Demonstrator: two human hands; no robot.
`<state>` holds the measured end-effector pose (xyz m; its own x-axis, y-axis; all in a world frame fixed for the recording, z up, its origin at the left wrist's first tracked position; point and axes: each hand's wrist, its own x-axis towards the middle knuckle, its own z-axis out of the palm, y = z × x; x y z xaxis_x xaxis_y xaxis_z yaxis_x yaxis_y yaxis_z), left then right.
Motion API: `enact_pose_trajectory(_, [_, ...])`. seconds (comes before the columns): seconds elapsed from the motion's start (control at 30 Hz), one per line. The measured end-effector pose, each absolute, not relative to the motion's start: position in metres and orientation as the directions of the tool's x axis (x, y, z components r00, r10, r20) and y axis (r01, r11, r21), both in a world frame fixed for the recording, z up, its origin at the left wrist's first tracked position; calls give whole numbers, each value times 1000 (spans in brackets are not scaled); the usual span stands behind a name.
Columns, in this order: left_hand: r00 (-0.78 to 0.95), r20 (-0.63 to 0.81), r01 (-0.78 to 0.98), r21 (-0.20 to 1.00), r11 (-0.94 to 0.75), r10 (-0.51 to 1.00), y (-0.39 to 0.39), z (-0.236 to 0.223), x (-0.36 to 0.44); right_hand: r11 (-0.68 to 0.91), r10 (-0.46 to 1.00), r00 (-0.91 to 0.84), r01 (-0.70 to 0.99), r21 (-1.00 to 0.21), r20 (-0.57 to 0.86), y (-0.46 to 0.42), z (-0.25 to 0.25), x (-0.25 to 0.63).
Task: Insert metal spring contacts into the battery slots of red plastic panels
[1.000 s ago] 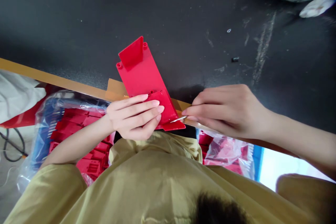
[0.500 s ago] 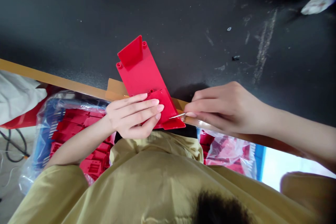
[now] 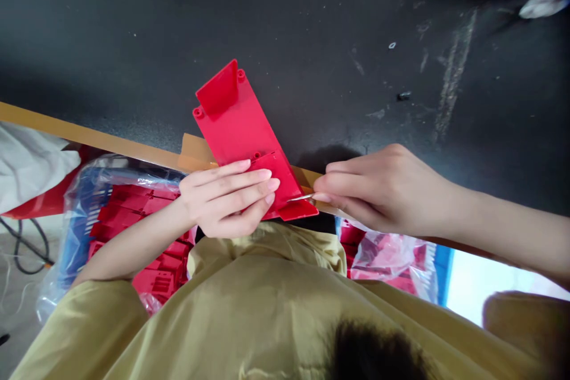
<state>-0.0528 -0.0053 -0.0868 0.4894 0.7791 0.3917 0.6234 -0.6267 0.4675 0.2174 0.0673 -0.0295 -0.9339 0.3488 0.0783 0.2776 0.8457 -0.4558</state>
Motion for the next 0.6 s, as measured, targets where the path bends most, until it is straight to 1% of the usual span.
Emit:
enact_pose_trajectory(0.13, [501,448,613,419,-669,740,-7,-87,-53,777,329,-941,220,-589,83,74,-31,219])
enact_pose_trajectory(0.2, [499,471,609,407,-681,728,-6,-87,-52,762,326,-940,201,-615,96,77,-33,219])
enact_pose_trajectory(0.37, [495,422,639,416,-647,760,-5,-85,-51,808,313,-945,211,-551,96,82,-33,219])
enact_pose_trajectory(0.53, [527,492,591,374,-715,693,-5,-86,-53,833,294,-951,206,-514,95,82,-31,217])
enact_pose_trajectory(0.6, [515,473,599,398,-695,715,-5,-87,-53,843,304,-948,222,-490,92,80,-31,218])
